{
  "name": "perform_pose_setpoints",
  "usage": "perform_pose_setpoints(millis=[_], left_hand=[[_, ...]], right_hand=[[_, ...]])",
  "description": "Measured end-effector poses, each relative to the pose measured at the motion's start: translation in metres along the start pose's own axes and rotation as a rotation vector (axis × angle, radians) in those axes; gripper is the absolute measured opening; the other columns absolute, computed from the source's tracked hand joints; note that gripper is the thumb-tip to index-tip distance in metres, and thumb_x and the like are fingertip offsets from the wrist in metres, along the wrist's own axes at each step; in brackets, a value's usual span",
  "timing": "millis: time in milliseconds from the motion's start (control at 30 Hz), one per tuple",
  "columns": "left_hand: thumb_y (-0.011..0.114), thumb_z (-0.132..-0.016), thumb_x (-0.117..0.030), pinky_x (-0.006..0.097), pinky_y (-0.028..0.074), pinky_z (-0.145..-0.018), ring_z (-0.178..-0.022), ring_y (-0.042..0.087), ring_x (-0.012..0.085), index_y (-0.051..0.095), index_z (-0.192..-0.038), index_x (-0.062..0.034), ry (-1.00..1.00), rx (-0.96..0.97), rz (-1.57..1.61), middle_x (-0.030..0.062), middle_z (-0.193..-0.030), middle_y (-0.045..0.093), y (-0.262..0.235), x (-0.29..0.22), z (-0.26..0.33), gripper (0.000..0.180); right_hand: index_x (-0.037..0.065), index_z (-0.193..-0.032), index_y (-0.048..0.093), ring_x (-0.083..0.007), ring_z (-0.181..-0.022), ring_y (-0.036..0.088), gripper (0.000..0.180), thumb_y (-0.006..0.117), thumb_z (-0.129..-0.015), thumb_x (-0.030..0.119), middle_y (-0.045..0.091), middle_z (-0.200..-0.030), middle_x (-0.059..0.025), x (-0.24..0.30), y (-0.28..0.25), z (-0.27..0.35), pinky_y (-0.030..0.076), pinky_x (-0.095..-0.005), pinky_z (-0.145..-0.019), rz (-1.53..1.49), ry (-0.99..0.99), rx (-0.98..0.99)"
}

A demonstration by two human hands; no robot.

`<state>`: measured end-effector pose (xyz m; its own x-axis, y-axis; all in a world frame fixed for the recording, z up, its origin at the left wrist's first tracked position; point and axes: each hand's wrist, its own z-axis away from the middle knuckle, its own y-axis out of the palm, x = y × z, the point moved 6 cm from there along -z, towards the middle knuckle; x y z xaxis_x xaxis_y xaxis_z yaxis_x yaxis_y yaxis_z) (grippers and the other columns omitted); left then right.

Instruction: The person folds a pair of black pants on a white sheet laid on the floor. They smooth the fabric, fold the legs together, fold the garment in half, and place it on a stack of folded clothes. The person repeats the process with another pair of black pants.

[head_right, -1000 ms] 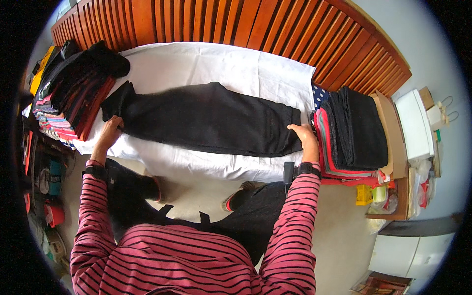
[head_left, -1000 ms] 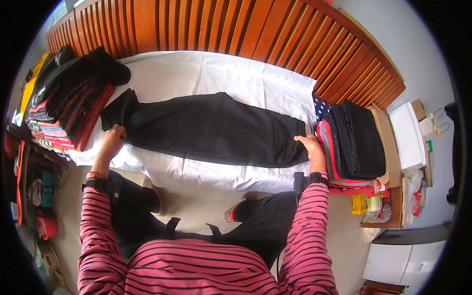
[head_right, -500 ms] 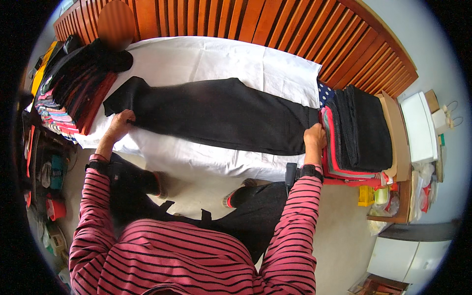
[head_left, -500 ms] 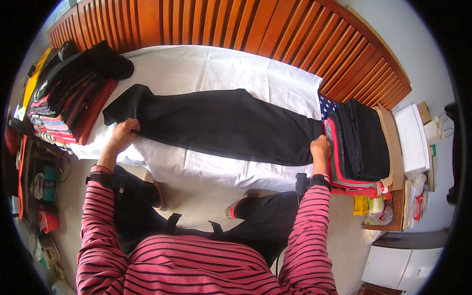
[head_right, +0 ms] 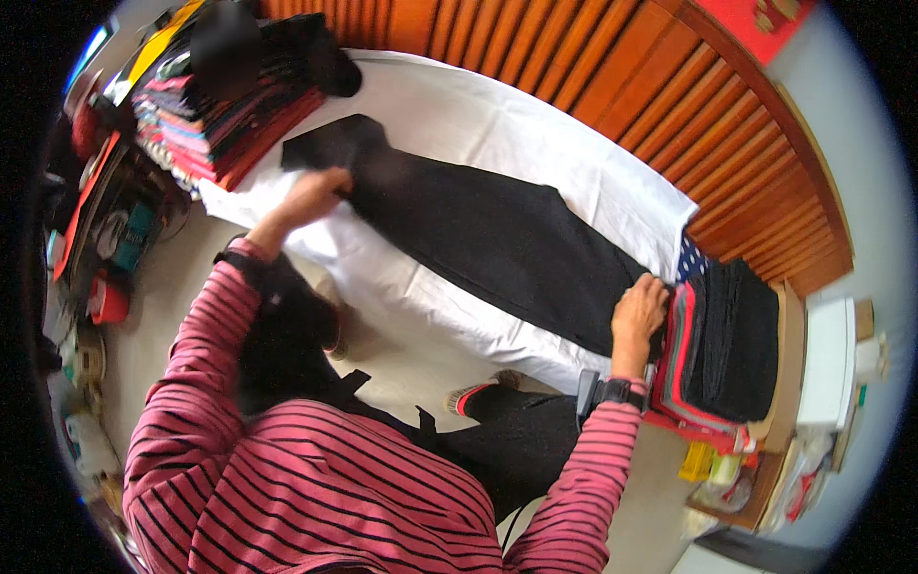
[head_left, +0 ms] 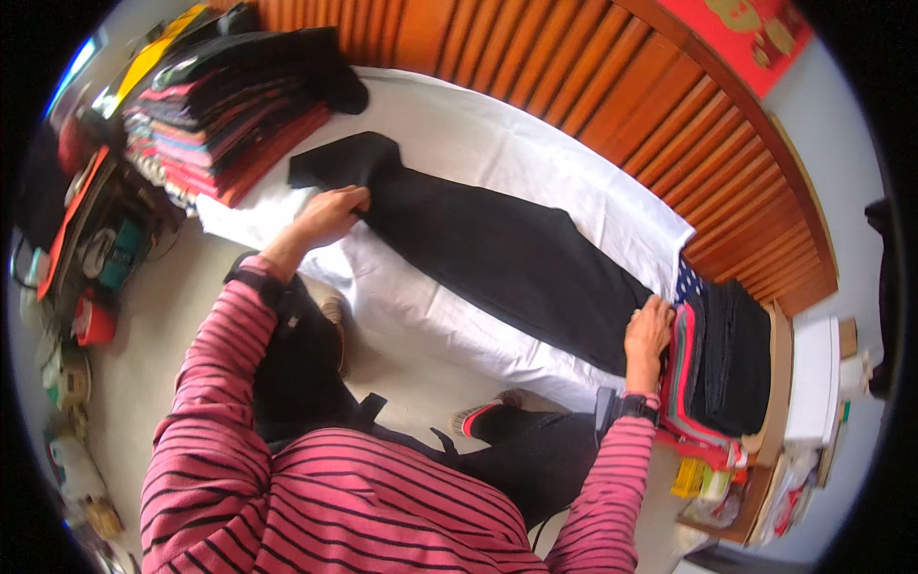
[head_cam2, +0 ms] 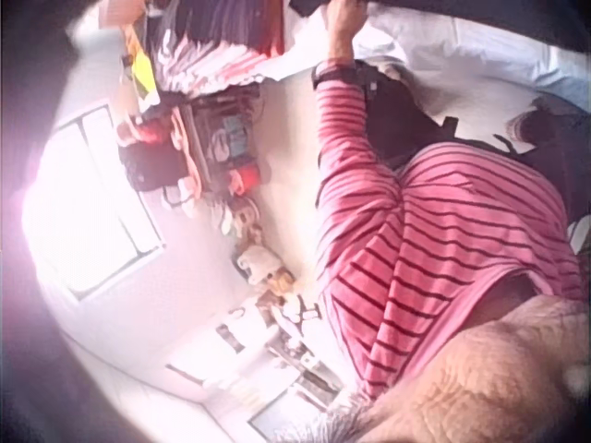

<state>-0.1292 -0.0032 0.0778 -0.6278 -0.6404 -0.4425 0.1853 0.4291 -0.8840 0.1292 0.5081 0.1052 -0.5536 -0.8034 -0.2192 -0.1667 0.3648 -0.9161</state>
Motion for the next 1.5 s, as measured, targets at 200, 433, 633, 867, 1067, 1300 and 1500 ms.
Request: perform_pose_setpoints(millis=[200,433,633,867,1067,1300,1500], left_hand=[[0.052,-0.08,0.0,0.048,0.05,-0.076,-0.089,0.063,0.0401,0.056,-0.1,-0.0073,0.047,-0.185,0.05,0.0169,-0.094,0.064,-0.006,-0.016,-0.005,0.022],[0.052,-0.081,-0.002,0.048,0.052,-0.076,-0.092,0.065,0.0379,0.056,-0.101,-0.0078,-0.001,-0.231,0.118,0.0135,-0.099,0.065,-0.009,-0.031,-0.008,0.021],[0.057,-0.078,0.001,0.049,0.051,-0.078,-0.092,0.063,0.0397,0.055,-0.1,-0.0084,-0.017,-0.329,0.275,0.0144,-0.101,0.059,-0.005,-0.025,-0.003,0.025],[0.062,-0.091,-0.047,0.043,0.059,-0.067,-0.09,0.069,0.0375,0.055,-0.105,0.0109,-1.011,-0.222,1.018,0.0231,-0.089,0.068,0.024,0.062,0.024,0.06],[0.069,-0.088,-0.045,0.057,0.057,-0.074,-0.1,0.063,0.0457,0.041,-0.13,0.0108,-0.942,-0.594,1.632,0.0299,-0.136,0.043,0.036,0.093,-0.007,0.075],[0.067,-0.089,-0.028,0.047,0.056,-0.075,-0.086,0.064,0.0305,0.058,-0.114,0.0009,-0.901,-0.675,1.508,0.0156,-0.101,0.061,0.001,0.126,-0.028,0.04],[0.066,-0.078,-0.017,0.034,0.049,-0.083,-0.081,0.064,0.0303,0.068,-0.098,0.0046,-0.044,-1.3,0.732,0.0172,-0.095,0.066,-0.081,0.141,-0.002,0.03]], right_hand=[[0.006,-0.106,0.06,-0.0357,-0.107,0.057,0.023,0.068,-0.085,0.013,0.059,-0.11,-0.0141,0.177,-0.047,0.021,0.05,-0.0457,-0.088,-0.475,-0.543,0.148],[0.001,-0.13,0.048,-0.0374,-0.114,0.055,0.064,0.076,-0.081,0.032,0.057,-0.12,-0.0183,0.353,-0.096,0.025,0.051,-0.0454,-0.092,-0.718,-0.714,0.112],[0.004,-0.118,0.053,-0.0385,-0.097,0.065,0.037,0.066,-0.087,0.02,0.066,-0.099,-0.018,0.428,-0.07,0.009,0.056,-0.047,-0.076,-0.576,-0.552,0.157],[0.005,-0.117,0.056,-0.0462,-0.088,0.065,0.028,0.06,-0.089,0.006,0.067,-0.09,-0.0276,0.39,-0.062,0.002,0.051,-0.0517,-0.076,-0.968,-0.426,0.097],[0.003,-0.12,0.053,-0.0461,-0.089,0.064,0.032,0.059,-0.088,0.002,0.066,-0.092,-0.0281,0.383,-0.059,0.014,0.051,-0.0509,-0.076,-0.997,-0.378,0.093],[0.002,-0.122,0.052,-0.0416,-0.095,0.064,0.04,0.065,-0.084,0.002,0.066,-0.103,-0.024,0.383,-0.065,0.029,0.052,-0.0476,-0.082,-0.804,-0.499,0.123],[0.006,-0.113,0.058,-0.0334,-0.102,0.057,0.03,0.062,-0.084,0.006,0.058,-0.109,-0.0117,0.406,-0.086,0.049,0.055,-0.0426,-0.079,-0.666,-0.714,-0.091]])
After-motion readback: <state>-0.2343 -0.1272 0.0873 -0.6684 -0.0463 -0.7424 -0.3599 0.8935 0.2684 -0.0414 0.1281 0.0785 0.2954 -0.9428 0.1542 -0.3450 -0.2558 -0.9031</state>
